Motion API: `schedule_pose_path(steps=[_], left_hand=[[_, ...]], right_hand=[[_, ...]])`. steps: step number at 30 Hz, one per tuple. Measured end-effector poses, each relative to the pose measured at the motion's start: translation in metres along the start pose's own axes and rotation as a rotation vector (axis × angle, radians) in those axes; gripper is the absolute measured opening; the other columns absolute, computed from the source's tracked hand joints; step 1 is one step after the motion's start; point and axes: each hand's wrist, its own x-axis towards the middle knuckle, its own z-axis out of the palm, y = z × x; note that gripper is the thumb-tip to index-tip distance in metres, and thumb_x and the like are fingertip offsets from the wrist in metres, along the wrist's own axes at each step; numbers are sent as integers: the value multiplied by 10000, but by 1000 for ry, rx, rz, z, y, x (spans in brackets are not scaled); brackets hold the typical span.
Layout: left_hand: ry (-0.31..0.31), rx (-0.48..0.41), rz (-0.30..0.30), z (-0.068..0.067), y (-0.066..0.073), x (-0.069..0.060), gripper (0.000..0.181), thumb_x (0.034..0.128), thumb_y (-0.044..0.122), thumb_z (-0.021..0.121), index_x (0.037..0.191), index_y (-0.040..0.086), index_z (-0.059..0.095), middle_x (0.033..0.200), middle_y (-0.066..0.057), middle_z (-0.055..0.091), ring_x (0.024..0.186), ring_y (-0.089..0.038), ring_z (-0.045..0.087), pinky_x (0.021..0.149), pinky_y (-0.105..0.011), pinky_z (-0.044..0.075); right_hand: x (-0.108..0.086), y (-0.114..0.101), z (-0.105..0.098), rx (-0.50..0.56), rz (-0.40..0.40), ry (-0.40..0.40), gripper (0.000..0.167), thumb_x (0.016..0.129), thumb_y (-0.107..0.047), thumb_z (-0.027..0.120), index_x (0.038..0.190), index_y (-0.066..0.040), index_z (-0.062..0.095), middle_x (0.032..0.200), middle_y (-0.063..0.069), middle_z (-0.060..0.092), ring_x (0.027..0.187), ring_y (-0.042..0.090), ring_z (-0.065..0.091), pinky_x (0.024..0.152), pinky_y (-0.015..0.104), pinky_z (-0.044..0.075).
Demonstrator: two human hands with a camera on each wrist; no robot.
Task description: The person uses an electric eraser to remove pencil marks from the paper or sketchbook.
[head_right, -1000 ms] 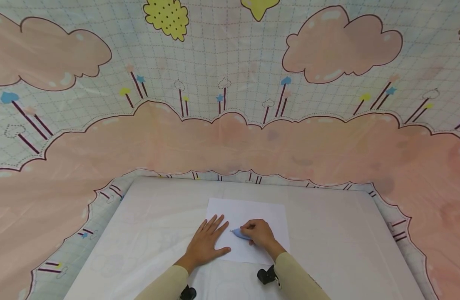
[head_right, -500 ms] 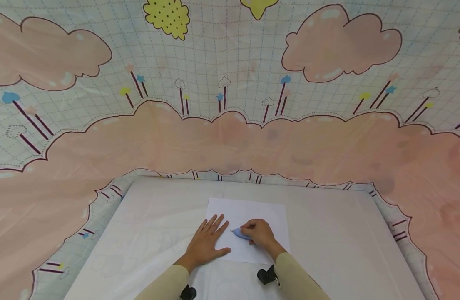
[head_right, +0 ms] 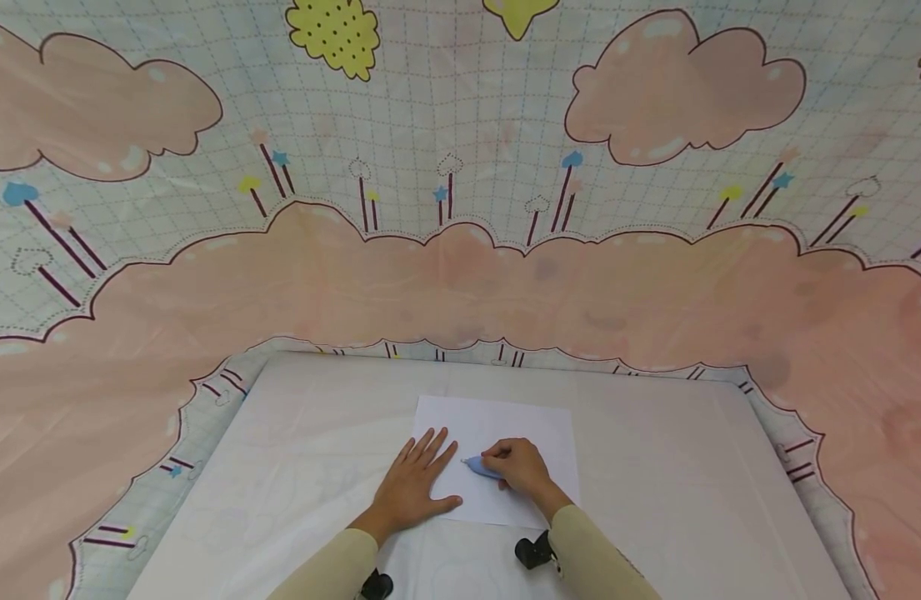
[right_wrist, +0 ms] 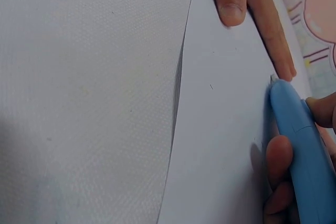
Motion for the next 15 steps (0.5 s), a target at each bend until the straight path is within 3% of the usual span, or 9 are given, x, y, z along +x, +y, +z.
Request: schedule_pose_path(steps=[6, 15], left_hand=[[9, 20, -2, 3, 0, 1, 890, 881, 792, 356, 1568, 232, 276, 1655, -21, 164, 1524, -247, 142, 1208, -493, 178], [-28, 10, -26, 0, 2, 3, 884, 882, 774, 395, 1575, 245, 246, 1660, 0, 135, 1530, -222, 106, 1222, -476, 149]], right_hand=[[0, -2, 0, -1, 0, -24, 120, 855, -177, 751, 928, -83, 763, 761, -12, 699, 457, 93, 523, 517, 235, 462], [5, 0, 2, -4, 18, 17, 124, 855, -198, 753, 924, -96, 764, 750, -29, 700, 458, 95, 527, 523, 251, 462]])
